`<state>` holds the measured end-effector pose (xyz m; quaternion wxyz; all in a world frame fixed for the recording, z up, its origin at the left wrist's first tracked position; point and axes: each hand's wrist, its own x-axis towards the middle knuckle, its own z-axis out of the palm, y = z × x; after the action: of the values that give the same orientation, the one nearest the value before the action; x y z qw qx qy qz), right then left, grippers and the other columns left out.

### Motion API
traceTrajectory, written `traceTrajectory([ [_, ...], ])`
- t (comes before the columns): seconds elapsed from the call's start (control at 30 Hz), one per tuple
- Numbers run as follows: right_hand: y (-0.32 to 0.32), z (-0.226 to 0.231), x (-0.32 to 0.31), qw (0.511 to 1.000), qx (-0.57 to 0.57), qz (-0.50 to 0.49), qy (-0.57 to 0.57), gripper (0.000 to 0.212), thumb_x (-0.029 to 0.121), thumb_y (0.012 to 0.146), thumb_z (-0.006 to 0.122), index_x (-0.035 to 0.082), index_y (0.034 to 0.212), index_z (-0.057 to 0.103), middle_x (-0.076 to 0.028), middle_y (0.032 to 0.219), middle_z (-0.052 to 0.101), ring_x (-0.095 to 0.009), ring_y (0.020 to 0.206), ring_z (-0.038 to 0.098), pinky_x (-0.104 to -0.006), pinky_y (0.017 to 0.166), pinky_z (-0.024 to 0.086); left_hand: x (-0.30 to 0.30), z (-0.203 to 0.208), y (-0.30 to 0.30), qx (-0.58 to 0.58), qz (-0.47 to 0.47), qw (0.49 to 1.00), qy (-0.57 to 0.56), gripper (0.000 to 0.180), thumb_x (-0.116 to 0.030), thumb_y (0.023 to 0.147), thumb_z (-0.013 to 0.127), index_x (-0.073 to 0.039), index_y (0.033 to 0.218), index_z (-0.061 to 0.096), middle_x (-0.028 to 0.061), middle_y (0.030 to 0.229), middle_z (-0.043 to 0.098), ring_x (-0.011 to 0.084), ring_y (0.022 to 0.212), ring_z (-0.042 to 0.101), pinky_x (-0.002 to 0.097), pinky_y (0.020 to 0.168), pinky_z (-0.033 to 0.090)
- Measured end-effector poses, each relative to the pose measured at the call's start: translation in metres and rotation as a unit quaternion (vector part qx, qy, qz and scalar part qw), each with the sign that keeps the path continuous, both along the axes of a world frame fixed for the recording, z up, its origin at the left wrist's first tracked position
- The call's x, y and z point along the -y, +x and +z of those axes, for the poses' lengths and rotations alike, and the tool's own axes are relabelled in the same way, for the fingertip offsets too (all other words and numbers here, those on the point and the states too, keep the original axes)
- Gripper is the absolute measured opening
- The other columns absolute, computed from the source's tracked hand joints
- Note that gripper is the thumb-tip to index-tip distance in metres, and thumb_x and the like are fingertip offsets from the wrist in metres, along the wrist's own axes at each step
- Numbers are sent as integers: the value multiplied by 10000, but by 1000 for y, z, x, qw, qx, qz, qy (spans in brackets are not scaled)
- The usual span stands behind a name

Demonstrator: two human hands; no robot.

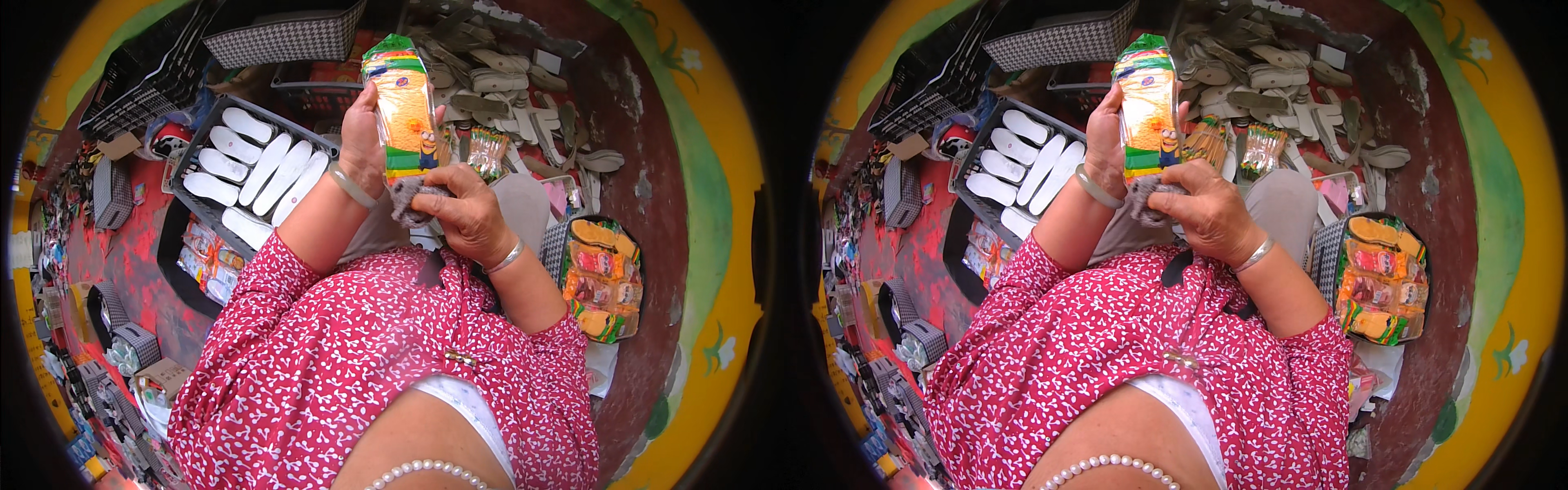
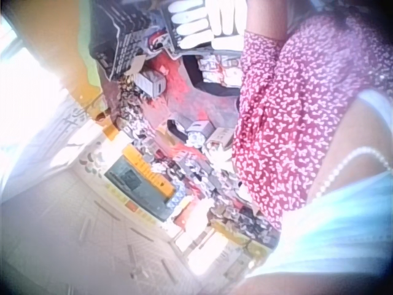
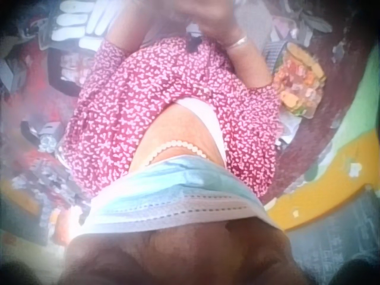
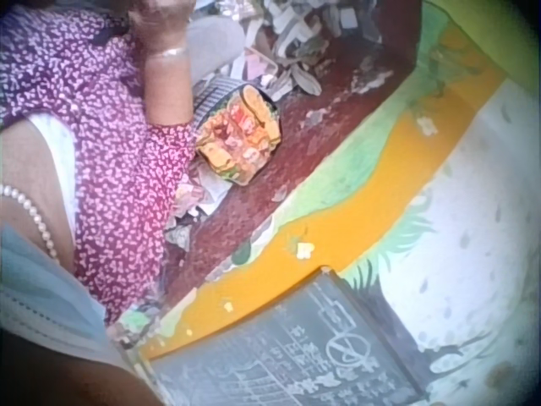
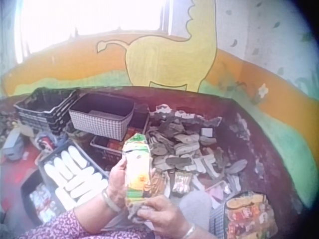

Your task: The person wipes shoe insoles with a cloth and places them into plastic packaging by hand.

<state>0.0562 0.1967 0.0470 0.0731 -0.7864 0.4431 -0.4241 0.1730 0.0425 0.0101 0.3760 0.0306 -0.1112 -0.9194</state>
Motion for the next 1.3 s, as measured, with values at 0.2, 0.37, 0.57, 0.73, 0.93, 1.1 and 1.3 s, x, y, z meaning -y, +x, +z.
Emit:
traceTrajectory([
  [0.2, -62, -50, -2, 980, 44, -176, 77, 310, -87, 690, 541, 68, 923, 674, -101, 926, 601, -259, 879, 591, -312, 789, 485, 11, 14, 20, -81, -69, 994, -22, 597, -474, 968, 255, -16, 1332, 378, 211, 1232, 520, 376, 1023, 567, 478, 897, 472],
  [0.37, -94, -18, 5, 778, 600, -86, 165, 294, 14, 906, 510, 17, 1199, 534, -53, 1143, 588, -150, 1044, 558, -289, 906, 456, -10, 35, 13, 32, 64, 995, -63, 491, -394, 975, 335, -39, 1308, 403, 173, 1196, 547, 302, 1085, 561, 478, 916, 473],
  [0.57, -44, 37, 7, 800, 598, -51, 28, 430, 58, 930, 496, 41, 1347, 395, -75, 1212, 546, -168, 1103, 528, -320, 982, 401, -28, 28, 4, 83, 21, 987, -138, 494, -275, 902, 471, -13, 1311, 381, 149, 1169, 559, 277, 1041, 581, 411, 933, 454],
  [0.73, 5, -1, 8, 981, -53, -187, -6, 567, 202, 846, 597, 100, 1373, 415, -129, 1389, 438, -308, 1333, 342, -460, 1087, 157, -43, 2, 1, 144, 22, 971, -190, 401, -239, 931, 436, -19, 1266, 441, 137, 1200, 542, 237, 1057, 566, 351, 925, 461],
  [0.93, -9, -5, 22, 967, -23, -244, -66, 527, 128, 841, 593, 115, 1349, 451, -142, 1422, 390, -329, 1348, 314, -464, 1089, 198, -61, 9, -9, 95, -10, 980, -176, 460, -314, 956, 420, -23, 1313, 414, 125, 1296, 484, 216, 1179, 495, 352, 988, 409],
  [1.1, -42, 7, 46, 949, 49, -295, -105, 429, 75, 853, 583, 73, 1275, 502, -187, 1419, 370, -373, 1339, 306, -402, 1060, 309, -77, 33, -12, 113, -87, 967, -211, 541, -268, 940, 447, -46, 1405, 282, 98, 1302, 474, 206, 1176, 489, 350, 1006, 381],
  [1.3, -91, 5, 48, 924, 180, -338, -14, 227, 112, 849, 621, -1, 1044, 643, -113, 1082, 608, -228, 951, 598, -326, 790, 489, -66, 41, -8, 125, -92, 959, -235, 687, -32, 684, 570, -1, 1327, 332, 135, 1236, 513, 243, 1130, 538, 365, 993, 412],
])
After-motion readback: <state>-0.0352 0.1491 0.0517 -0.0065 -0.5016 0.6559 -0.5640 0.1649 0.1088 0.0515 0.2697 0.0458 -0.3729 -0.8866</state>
